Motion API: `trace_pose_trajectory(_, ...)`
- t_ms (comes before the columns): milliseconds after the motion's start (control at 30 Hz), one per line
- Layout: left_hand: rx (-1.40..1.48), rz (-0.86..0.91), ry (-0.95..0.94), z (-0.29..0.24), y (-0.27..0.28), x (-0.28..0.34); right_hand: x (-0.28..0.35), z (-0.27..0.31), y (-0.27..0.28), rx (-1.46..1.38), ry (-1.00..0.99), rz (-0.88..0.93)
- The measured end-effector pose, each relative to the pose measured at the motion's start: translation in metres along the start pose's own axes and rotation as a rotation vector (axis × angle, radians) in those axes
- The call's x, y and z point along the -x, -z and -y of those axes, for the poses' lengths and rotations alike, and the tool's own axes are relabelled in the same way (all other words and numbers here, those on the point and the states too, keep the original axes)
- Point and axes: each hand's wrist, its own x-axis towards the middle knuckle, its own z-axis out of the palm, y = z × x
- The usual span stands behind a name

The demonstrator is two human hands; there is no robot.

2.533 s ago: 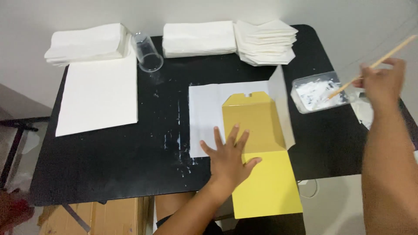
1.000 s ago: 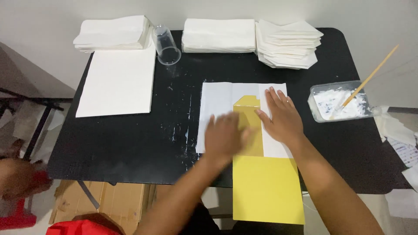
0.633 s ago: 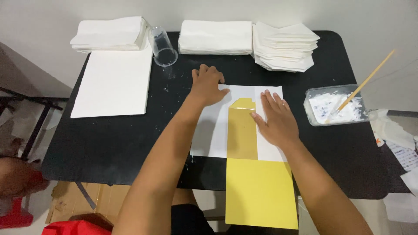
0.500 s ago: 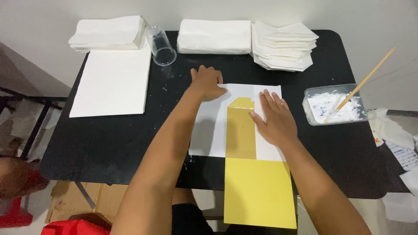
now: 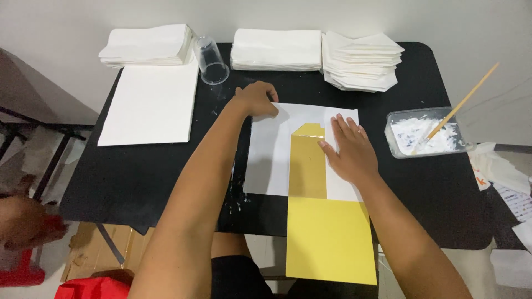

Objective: The person folds a white sheet of paper over a yellow template on a black table. They use a wooden stick to apply a white paste to the paper edges and then fold the paper over the template, pressing it down to secure the shape.

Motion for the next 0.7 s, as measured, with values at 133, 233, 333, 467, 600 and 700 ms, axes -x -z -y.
trace_pose_trajectory(133,0.091,-0.035,0.000,-0.004,0.006,0.020,0.000,-0.001,-0.002,-0.008,0.002,-0.018)
trace_pose_trajectory(233,0.113,-0.046,0.020,-0.011,0.004,0.040,0.003,0.007,0.010,0.035,-0.027,0.055)
trace_pose_trajectory(333,0.107,-0.042,0.083,0.004,-0.007,0.050,0.005,0.009,0.009,0.015,-0.039,0.043)
trace_pose_trajectory(467,0.232,-0.103,0.085,0.004,-0.011,0.066,0.005,0.008,0.008,0.064,-0.037,0.079)
trace_pose_trajectory(600,0.257,-0.203,0.092,-0.004,-0.014,0.074,0.007,0.012,0.011,0.063,-0.039,0.067)
trace_pose_trajectory(700,0.231,-0.179,0.134,-0.010,-0.012,0.090,0.008,0.013,0.013,0.071,-0.041,0.066)
